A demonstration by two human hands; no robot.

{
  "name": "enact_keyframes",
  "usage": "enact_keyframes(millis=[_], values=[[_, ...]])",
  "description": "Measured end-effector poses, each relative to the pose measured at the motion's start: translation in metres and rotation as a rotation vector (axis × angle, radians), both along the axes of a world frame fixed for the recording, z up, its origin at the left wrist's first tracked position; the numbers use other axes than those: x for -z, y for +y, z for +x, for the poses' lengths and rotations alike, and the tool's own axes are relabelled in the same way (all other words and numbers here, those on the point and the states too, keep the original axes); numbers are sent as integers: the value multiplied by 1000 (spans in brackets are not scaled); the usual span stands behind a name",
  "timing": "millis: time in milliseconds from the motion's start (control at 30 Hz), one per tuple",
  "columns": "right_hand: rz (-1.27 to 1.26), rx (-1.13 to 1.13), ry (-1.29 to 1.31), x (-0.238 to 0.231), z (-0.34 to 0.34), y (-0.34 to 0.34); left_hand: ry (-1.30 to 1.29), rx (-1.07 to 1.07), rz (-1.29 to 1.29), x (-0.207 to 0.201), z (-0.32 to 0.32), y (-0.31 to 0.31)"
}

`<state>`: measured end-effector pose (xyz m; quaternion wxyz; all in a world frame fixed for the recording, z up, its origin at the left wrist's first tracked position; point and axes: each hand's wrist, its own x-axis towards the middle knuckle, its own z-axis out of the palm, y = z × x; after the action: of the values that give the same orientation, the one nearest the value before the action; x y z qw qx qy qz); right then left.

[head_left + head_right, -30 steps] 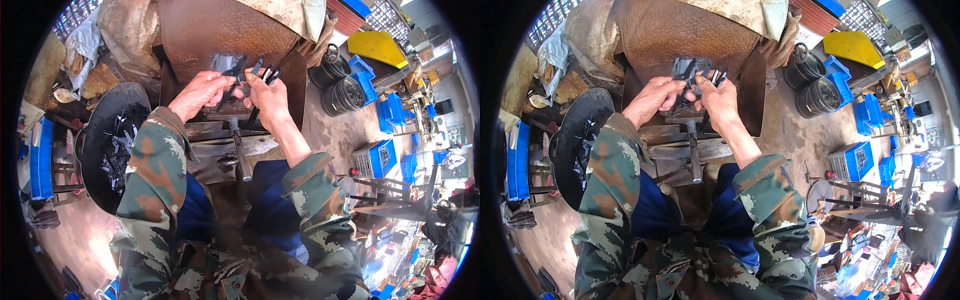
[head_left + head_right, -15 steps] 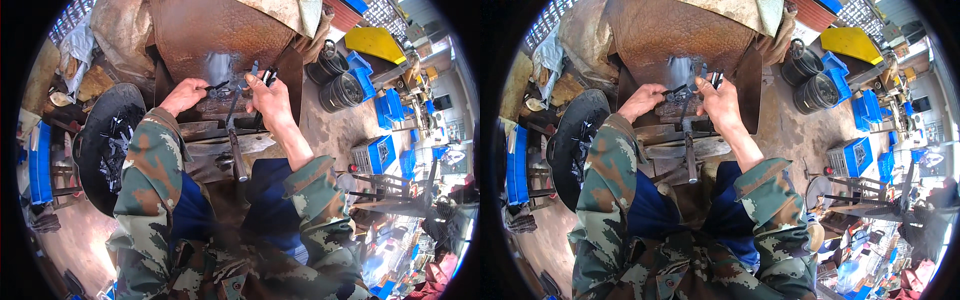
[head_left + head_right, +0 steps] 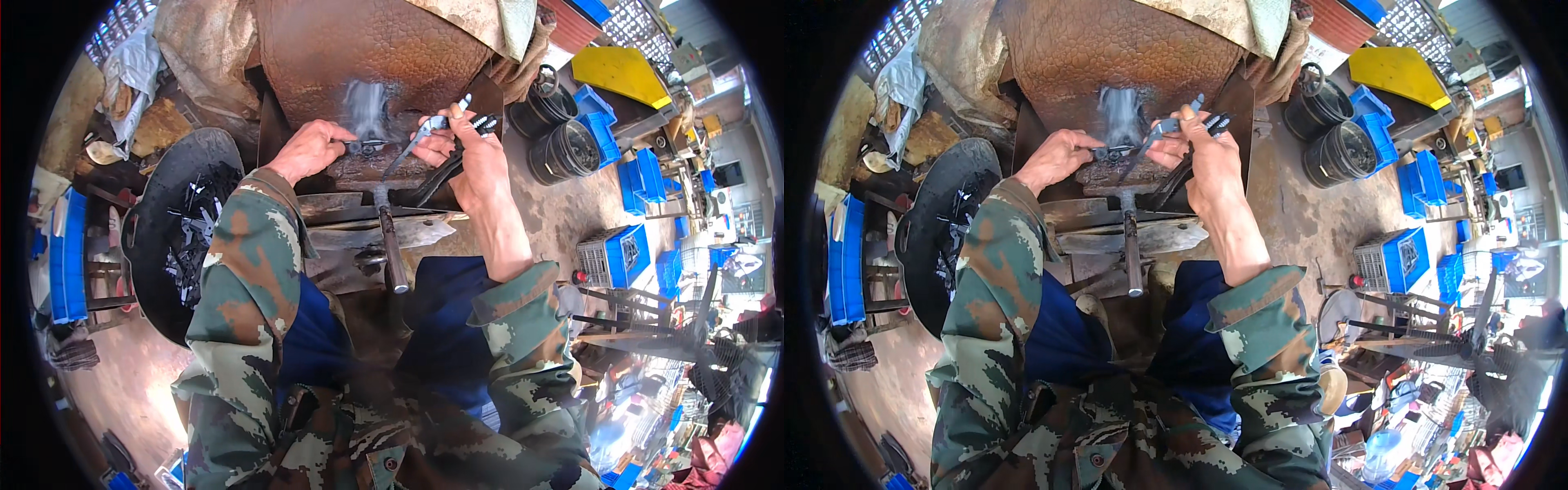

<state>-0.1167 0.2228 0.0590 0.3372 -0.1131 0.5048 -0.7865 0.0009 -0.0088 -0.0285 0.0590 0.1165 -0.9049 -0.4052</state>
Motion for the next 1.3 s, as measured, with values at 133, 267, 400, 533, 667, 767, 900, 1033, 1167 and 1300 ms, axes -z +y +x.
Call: enact_keyframes(millis=[133,267,400,533,667,767,900,1033,1167,1300], values=[[-53,50,-142,2,-2,4,-42,-54,-216,-17,-1,19],[-31,93,-232,-8,0,12,-92,-97,-150,-41,1,16],[-103,-16,-123,2,1,20,-71,-207,-71,-42,5,8],[224,28,204,-3,33,25,-44,-286,-83,-33,17,-5],[458,-263,659,16,50,44,-41,-381,-82,-21,25,-14],[406,-416,1093,33,57,62,-110,-433,34,-19,23,-14],[481,-584,1368,36,72,69,-121,-442,51,-20,25,-10],[477,-642,1355,33,71,66,-59,-547,11,-15,22,-5],[297,-461,1273,34,55,56,-17,-638,80,-25,8,-1],[299,-232,678,17,54,18,248,-733,131,-26,-1,-11]])
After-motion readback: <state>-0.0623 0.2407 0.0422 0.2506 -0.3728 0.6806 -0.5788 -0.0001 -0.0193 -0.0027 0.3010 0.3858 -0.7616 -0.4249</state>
